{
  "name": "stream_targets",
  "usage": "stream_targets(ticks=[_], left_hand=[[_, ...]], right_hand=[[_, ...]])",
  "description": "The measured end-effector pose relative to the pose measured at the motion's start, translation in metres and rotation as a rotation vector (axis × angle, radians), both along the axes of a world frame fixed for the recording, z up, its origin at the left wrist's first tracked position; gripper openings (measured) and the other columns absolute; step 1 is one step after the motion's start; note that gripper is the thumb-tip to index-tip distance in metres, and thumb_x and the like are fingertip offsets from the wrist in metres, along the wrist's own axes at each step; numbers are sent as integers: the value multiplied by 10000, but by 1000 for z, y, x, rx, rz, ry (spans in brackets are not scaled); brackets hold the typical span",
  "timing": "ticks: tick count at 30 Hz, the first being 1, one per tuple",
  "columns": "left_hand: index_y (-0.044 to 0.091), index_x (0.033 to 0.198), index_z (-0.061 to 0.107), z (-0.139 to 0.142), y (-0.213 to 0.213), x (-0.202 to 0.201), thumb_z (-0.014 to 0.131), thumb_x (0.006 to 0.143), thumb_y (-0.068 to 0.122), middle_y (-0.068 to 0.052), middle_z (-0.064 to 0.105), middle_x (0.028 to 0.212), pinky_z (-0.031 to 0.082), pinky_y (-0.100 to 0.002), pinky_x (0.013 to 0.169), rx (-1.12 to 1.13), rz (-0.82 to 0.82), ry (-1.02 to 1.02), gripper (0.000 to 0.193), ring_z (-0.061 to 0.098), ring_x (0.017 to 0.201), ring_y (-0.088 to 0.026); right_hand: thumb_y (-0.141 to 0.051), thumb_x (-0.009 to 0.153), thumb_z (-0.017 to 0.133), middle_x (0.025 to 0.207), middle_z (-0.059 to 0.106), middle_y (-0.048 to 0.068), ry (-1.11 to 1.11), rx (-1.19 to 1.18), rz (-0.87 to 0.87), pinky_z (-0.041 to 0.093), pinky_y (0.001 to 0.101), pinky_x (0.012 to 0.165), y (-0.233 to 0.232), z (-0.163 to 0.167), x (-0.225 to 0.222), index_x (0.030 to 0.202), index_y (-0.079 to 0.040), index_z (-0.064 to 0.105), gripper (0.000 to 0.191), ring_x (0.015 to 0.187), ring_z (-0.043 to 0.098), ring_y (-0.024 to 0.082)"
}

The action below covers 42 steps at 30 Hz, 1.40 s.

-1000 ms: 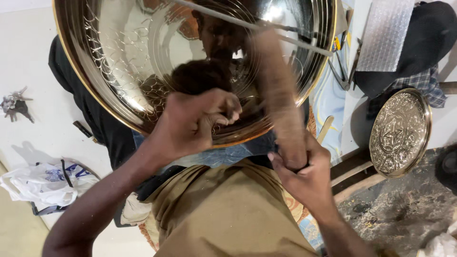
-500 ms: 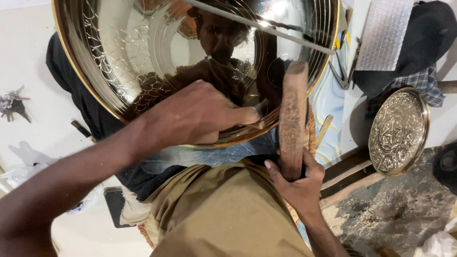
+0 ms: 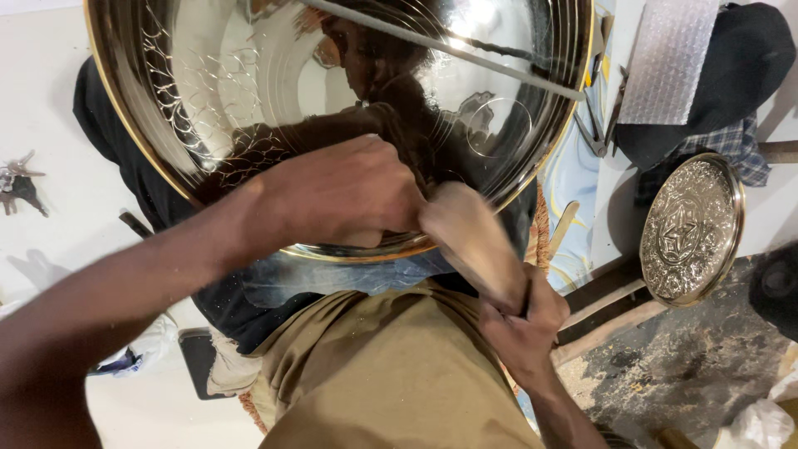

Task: The person uses a wooden mallet to repeatedly strike a metal plate resting on their lap. They hold a small metal tool against the plate's surface and tap it with the mallet to create a patterned texture.

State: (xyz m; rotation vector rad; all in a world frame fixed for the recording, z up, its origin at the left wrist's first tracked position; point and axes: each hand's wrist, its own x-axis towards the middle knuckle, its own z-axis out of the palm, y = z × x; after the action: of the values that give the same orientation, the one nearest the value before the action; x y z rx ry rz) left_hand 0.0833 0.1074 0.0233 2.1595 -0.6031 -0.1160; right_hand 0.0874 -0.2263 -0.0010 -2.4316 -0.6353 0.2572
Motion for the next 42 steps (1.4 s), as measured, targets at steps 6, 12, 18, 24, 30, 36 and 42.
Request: stream_targets(ticks=[6, 12, 18, 24, 30, 36, 42], left_hand=[[196, 1342, 603, 10, -11, -14, 360, 1084, 361, -143, 577, 580, 485, -440, 576, 335, 30, 375, 390, 618, 503, -270], [155, 1306, 631, 5, -26, -45, 573, 942, 238, -66, 674, 733, 531, -374, 570, 220, 410, 196, 378, 650, 602, -190], [83, 1113, 672, -19, -61, -66, 612, 770, -35, -44, 706, 760, 556, -345, 531, 98, 790, 260, 368, 679, 603, -203], [49, 1052, 610, -17, -76, -77, 661, 746, 35, -135, 653, 788, 534, -436, 652, -39, 989, 31, 310, 672, 698, -325], [41, 1097, 634, -12, -96, -72, 593, 784, -25, -122, 704, 813, 566, -405, 648, -15, 1252, 128, 322, 709, 670, -268], [18, 1122, 655, -12, -106, -68, 582, 813, -81, -117, 758, 854, 593, -377, 680, -77, 1440, 37, 332, 754, 720, -253], [-1, 1145, 597, -10, -108, -65, 615, 884, -148, -120, 780, 972, 626, -296, 759, -214, 1483, -3, 300, 803, 895, -211]], right_hand=[[-7, 751, 727, 726, 683, 67, 161, 14, 25, 524, 256, 617, 14, 21, 32, 983, 34, 649, 248, 644, 645, 109], [-39, 736, 686, 688, 656, 103, 270, -72, 248, 501, 297, 567, 32, 59, 86, 950, 46, 614, 241, 609, 589, 160], [-86, 596, 683, 607, 641, 162, 169, -368, 569, 451, 386, 425, 75, 94, 126, 1011, 59, 642, 441, 445, 602, 218], [-74, 651, 648, 564, 628, 127, 175, -293, 665, 455, 349, 434, 100, 96, 135, 957, 22, 630, 321, 415, 596, 208], [-129, 694, 717, 593, 598, 85, 112, -926, 811, 452, 352, 486, 131, 113, 146, 1012, -71, 573, 354, 491, 593, 207], [-160, 717, 739, 602, 614, 83, 41, -960, 890, 492, 378, 473, 168, 143, 139, 969, -43, 511, 359, 491, 635, 223], [-35, 583, 699, 526, 606, 130, 114, -521, 802, 487, 441, 448, 164, 116, 136, 920, -2, 598, 354, 439, 618, 278]])
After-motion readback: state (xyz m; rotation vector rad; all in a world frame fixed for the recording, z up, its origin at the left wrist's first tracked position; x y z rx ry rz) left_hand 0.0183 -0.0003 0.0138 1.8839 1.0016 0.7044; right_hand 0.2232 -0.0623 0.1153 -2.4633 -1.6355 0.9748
